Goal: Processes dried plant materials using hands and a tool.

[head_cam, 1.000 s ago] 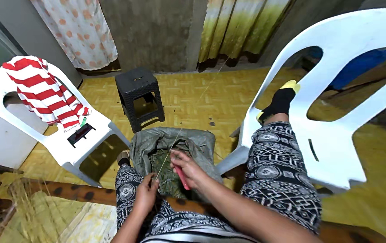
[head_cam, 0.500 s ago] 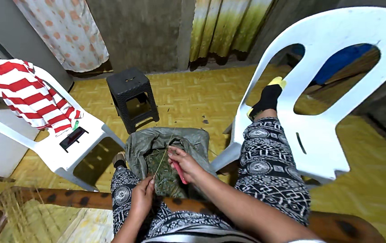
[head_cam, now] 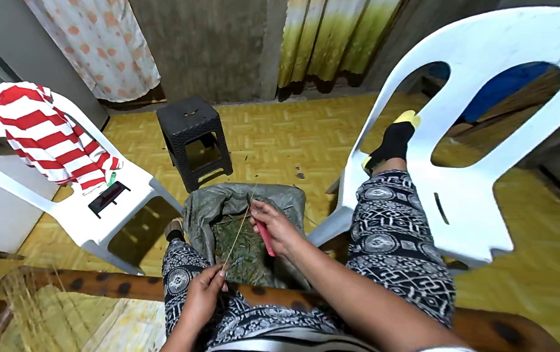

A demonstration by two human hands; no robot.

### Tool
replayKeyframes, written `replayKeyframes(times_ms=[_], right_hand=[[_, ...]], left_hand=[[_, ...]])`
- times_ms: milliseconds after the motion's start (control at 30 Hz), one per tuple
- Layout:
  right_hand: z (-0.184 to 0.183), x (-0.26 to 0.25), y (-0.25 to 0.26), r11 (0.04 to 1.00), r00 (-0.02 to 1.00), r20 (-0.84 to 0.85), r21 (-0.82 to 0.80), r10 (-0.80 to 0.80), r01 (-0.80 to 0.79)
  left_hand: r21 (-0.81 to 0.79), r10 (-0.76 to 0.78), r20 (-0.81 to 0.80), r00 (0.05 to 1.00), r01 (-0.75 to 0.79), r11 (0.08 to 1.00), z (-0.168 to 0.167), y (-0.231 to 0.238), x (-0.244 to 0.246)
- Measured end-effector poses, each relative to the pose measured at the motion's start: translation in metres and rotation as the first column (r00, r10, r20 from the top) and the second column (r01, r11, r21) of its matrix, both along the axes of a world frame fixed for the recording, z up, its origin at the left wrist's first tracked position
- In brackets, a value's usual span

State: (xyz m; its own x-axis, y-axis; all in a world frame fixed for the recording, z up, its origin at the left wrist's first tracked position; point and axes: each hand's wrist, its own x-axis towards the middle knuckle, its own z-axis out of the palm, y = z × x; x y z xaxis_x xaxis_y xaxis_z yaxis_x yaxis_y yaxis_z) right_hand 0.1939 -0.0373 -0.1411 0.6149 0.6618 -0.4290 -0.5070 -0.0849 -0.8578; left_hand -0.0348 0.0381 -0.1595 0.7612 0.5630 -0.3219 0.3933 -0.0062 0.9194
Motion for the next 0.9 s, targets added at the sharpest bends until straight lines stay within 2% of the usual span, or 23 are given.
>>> replayKeyframes(times_ms=[333, 900], right_hand=[[0.013, 0.034, 0.003, 0.988, 0.987, -0.065, 0.013, -0.15, 0.151], [0.034, 0.084, -0.008, 0.966, 0.966, -0.001, -0.003, -0.257, 0.257]], left_hand=[[0.041, -0.054, -0.005, 0.999, 0.054, 0.998, -0.01, 0.006, -0.022], [-0.082, -0.081, 0.037, 0.996, 0.084, 0.993, -0.02, 0.027, -0.067]])
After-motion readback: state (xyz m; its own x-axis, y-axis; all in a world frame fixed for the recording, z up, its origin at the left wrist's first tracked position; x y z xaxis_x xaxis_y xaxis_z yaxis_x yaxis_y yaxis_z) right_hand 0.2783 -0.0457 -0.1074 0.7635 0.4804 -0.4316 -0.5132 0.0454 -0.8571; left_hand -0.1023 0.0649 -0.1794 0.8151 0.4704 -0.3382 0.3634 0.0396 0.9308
